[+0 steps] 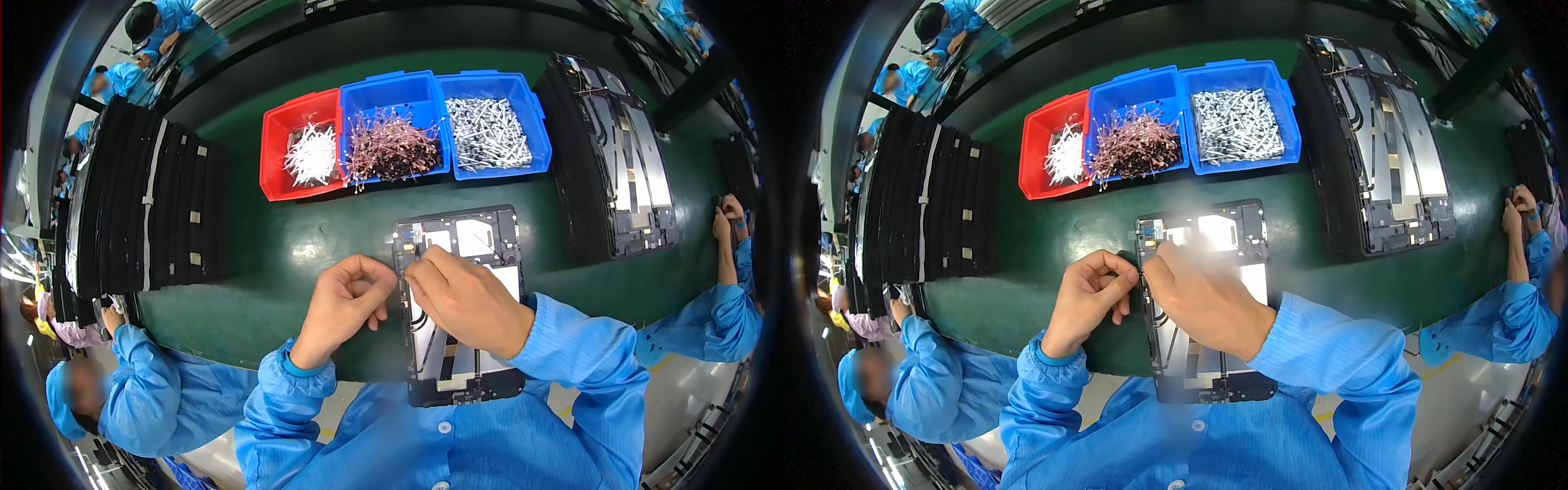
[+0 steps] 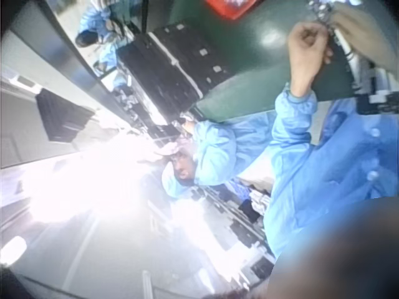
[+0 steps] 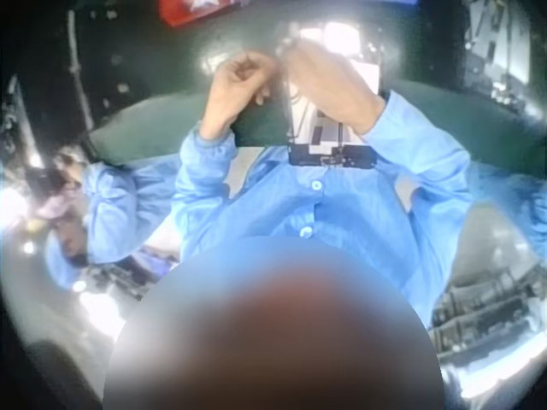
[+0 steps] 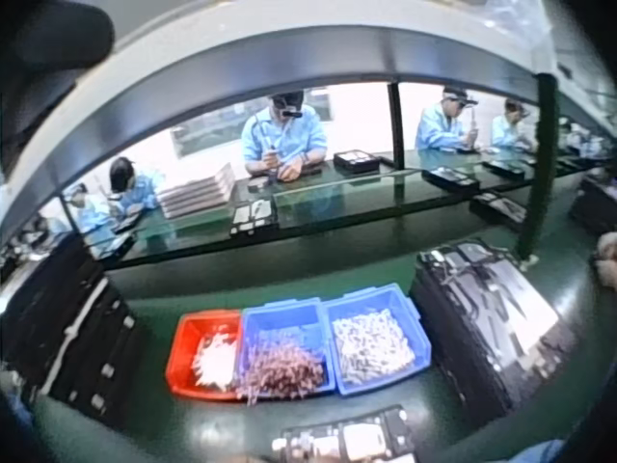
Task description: Assembling small electronic components into a tablet or mobile device housing on a production line.
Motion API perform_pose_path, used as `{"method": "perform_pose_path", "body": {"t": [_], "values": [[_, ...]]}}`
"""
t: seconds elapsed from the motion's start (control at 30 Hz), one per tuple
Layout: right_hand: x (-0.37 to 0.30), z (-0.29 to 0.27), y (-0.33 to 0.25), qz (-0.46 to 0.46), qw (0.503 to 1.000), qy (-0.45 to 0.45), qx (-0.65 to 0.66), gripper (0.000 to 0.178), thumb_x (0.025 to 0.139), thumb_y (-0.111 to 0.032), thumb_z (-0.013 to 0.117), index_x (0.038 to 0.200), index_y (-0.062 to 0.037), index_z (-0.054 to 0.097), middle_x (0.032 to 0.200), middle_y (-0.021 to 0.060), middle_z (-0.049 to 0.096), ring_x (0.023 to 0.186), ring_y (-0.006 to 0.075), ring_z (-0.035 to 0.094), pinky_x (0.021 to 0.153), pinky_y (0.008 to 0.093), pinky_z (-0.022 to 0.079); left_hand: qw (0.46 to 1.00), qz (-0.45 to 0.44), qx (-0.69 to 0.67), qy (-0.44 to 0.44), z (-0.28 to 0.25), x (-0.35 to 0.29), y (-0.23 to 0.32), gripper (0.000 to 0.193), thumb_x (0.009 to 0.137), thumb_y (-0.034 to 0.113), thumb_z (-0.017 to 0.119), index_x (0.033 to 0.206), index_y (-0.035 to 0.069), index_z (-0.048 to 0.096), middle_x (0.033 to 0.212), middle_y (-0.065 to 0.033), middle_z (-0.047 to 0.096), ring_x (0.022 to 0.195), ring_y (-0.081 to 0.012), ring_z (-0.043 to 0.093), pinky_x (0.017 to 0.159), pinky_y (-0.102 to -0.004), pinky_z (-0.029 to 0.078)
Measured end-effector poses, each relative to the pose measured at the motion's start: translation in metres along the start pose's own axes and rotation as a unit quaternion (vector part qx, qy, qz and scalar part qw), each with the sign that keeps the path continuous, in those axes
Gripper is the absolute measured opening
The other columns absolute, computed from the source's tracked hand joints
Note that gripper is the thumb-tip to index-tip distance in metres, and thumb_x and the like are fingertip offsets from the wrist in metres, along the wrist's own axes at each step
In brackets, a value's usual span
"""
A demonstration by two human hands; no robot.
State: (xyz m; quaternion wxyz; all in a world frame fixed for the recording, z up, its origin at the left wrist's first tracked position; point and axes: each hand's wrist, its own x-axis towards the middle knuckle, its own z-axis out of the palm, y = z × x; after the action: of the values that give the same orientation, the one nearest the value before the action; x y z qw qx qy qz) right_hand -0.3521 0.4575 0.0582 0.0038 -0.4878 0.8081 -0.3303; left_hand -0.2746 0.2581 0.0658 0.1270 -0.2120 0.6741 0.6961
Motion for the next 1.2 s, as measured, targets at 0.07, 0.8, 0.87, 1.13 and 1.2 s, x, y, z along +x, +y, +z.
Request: {"method": "perform_pose_path", "body": {"t": [0.07, 0.8, 0.87, 1.13, 1.2], "values": [[-0.001, 0.002, 0.002, 0.003, 1.0, -0.002, -0.003, 0.014, 0.089, -0.004, 0.068, 0.099, 0.0005, 0.061, 0.087, 0.0115, 0.051, 0.068, 0.0291, 0.064, 0.059, 0.0392, 0.055, 1.0, 0.0, 0.004, -0.004, 0.0, 0.001, 0.0, 0.013, 0.096, 0.007, 0.068, 0.101, -0.004, 0.063, 0.08, -0.0053, 0.066, 0.061, -0.0071, 0.062, 0.05, -0.0214, 0.049], [-0.002, 0.0, 0.004, -0.01, 0.999, 0.026, 0.022, 0.014, 0.089, -0.006, 0.068, 0.093, -0.0005, 0.056, 0.086, 0.0107, 0.048, 0.073, 0.0266, 0.062, 0.062, 0.0376, 0.054, 1.0, 0.021, 0.015, 0.003, 0.008, 0.004, -0.001, 0.008, 0.096, 0.001, 0.064, 0.095, -0.002, 0.057, 0.074, -0.0069, 0.065, 0.061, -0.0114, 0.066, 0.051, -0.0238, 0.054], [-0.002, -0.001, 0.004, -0.017, 0.999, 0.028, 0.017, 0.014, 0.088, -0.007, 0.068, 0.092, -0.0009, 0.056, 0.086, 0.0106, 0.048, 0.074, 0.0262, 0.062, 0.062, 0.0374, 0.054, 1.0, 0.022, 0.006, 0.003, 0.009, 0.005, -0.001, 0.007, 0.095, 0.0, 0.063, 0.094, -0.003, 0.056, 0.075, -0.0077, 0.065, 0.062, -0.0124, 0.067, 0.052, -0.0247, 0.056], [-0.002, -0.001, 0.002, -0.032, 0.998, 0.044, 0.022, 0.014, 0.087, -0.007, 0.067, 0.091, -0.0013, 0.055, 0.086, 0.0112, 0.05, 0.075, 0.0272, 0.063, 0.063, 0.0382, 0.054, 1.0, -0.003, -0.002, 0.011, 0.009, 0.006, 0.003, 0.007, 0.091, -0.004, 0.062, 0.093, -0.003, 0.056, 0.078, -0.0095, 0.066, 0.063, -0.0148, 0.068, 0.055, -0.0267, 0.059], [-0.004, -0.005, -0.003, -0.002, 0.999, 0.03, 0.032, 0.013, 0.087, -0.006, 0.067, 0.091, -0.0009, 0.056, 0.085, 0.0118, 0.051, 0.074, 0.0284, 0.063, 0.063, 0.0389, 0.054, 1.0, -0.001, -0.001, 0.01, 0.01, 0.006, 0.003, 0.007, 0.091, -0.004, 0.062, 0.093, -0.003, 0.056, 0.078, -0.0095, 0.066, 0.063, -0.0149, 0.068, 0.055, -0.0268, 0.059]]}}
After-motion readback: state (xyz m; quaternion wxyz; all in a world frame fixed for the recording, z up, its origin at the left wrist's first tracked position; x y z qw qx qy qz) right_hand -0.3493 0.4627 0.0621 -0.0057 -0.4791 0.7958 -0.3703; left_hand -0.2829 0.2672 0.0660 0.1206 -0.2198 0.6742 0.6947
